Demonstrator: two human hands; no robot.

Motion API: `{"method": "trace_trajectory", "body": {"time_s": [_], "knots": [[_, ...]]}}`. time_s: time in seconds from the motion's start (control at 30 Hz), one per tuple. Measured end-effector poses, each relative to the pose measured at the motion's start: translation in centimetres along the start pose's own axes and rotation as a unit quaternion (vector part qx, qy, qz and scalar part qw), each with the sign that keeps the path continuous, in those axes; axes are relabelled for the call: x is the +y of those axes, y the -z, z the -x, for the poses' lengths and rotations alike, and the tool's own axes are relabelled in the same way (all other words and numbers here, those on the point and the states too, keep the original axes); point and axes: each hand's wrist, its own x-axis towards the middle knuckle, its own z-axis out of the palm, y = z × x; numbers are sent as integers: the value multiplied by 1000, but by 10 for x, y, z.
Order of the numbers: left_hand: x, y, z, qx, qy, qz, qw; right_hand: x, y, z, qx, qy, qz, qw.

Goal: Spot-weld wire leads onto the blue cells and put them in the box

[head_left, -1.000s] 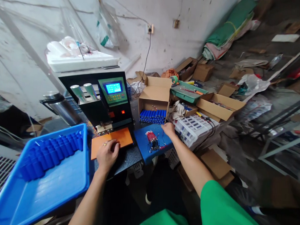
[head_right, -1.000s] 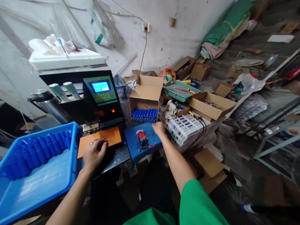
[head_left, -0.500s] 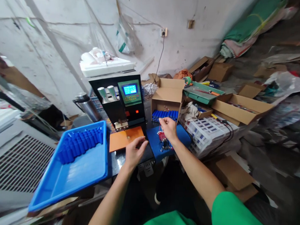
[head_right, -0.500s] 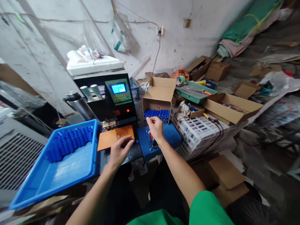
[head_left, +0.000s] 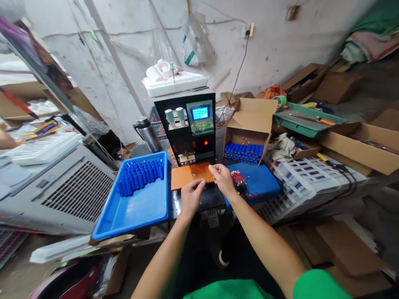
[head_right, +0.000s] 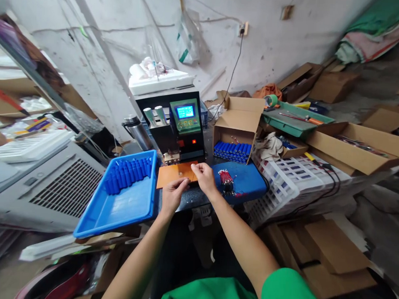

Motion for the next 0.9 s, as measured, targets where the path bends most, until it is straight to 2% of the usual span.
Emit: {"method": "trace_trajectory", "body": {"time_s": [0.07, 0.17, 0.23, 0.4, 0.47, 0.53, 0.6, 0.63, 0.67, 0.73, 0.8, 0.9], "knots": [[-3, 10, -2, -8, 38, 26, 999, 1, -1, 5, -63, -8, -1, 998], [-5, 25, -3, -23, 53, 35, 998, 3, -5, 12, -162, -12, 6, 987], [-6, 32, 0, -25, 58, 35, 997, 5, -9, 16, -199, -15, 14, 980], [-12, 46, 10, -48, 50, 6, 998, 15, -20, 17, -232, -23, 27, 972], [-14, 61, 7, -41, 23, -35, 998, 22, -25, 13, -216, -21, 27, 976], [-15, 87, -5, -10, -12, -114, 993, 31, -30, 7, -176, -14, 32, 984], [-16, 119, -24, 29, -31, -230, 972, 41, -34, 0, -134, -1, 45, 990], [-17, 135, -35, 48, -25, -300, 952, 46, -36, -3, -120, 5, 52, 991], [-19, 149, -46, 55, -12, -369, 928, 50, -38, -5, -111, 9, 57, 992], [-23, 169, -68, 36, 9, -468, 883, 57, -41, -8, -104, 15, 66, 992], [-28, 177, -84, -9, 17, -524, 851, 62, -43, -9, -100, 18, 78, 992], [-36, 173, -99, -65, 32, -570, 819, 64, -44, -8, -99, 27, 96, 990]]}}
